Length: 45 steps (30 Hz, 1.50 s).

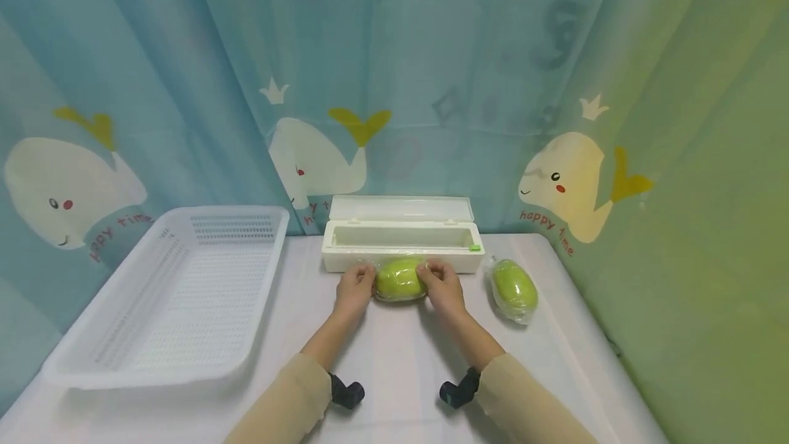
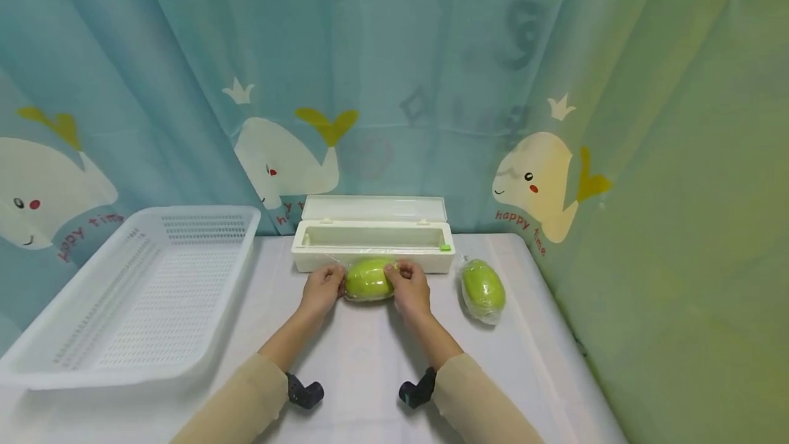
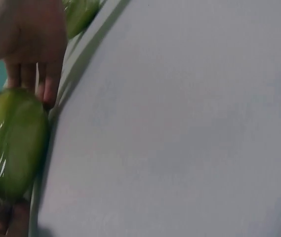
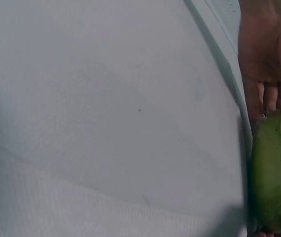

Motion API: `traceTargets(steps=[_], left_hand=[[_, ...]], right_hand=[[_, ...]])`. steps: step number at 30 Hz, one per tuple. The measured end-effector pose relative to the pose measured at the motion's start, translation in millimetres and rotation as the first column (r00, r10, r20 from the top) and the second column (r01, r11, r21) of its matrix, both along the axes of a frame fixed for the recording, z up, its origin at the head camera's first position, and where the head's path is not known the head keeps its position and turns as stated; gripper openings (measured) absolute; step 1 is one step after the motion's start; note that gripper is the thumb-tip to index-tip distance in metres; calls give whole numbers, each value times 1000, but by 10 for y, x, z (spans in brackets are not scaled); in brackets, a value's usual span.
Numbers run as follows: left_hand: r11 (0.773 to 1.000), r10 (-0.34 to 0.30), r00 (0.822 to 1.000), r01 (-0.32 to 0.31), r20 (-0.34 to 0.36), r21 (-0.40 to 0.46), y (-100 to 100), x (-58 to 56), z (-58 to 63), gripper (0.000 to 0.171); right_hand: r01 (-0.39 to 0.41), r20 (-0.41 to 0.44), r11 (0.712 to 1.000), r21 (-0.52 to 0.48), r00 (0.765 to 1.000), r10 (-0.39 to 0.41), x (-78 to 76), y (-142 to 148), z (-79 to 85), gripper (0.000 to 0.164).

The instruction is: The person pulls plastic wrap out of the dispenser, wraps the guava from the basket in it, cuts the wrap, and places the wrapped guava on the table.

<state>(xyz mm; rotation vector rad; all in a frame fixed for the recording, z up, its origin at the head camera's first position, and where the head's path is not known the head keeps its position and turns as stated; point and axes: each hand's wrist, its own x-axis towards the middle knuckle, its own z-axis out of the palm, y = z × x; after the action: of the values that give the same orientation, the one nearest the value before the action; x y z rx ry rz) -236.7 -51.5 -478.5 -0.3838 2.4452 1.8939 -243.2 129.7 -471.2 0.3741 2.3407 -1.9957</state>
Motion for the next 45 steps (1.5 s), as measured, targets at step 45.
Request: traceTargets(steps=[45], left_hand=[[941, 67, 984, -117, -165, -316, -625, -242, -57, 76]], right_hand=[[-125, -168, 501, 856, 850, 499, -465, 1325, 599, 16]])
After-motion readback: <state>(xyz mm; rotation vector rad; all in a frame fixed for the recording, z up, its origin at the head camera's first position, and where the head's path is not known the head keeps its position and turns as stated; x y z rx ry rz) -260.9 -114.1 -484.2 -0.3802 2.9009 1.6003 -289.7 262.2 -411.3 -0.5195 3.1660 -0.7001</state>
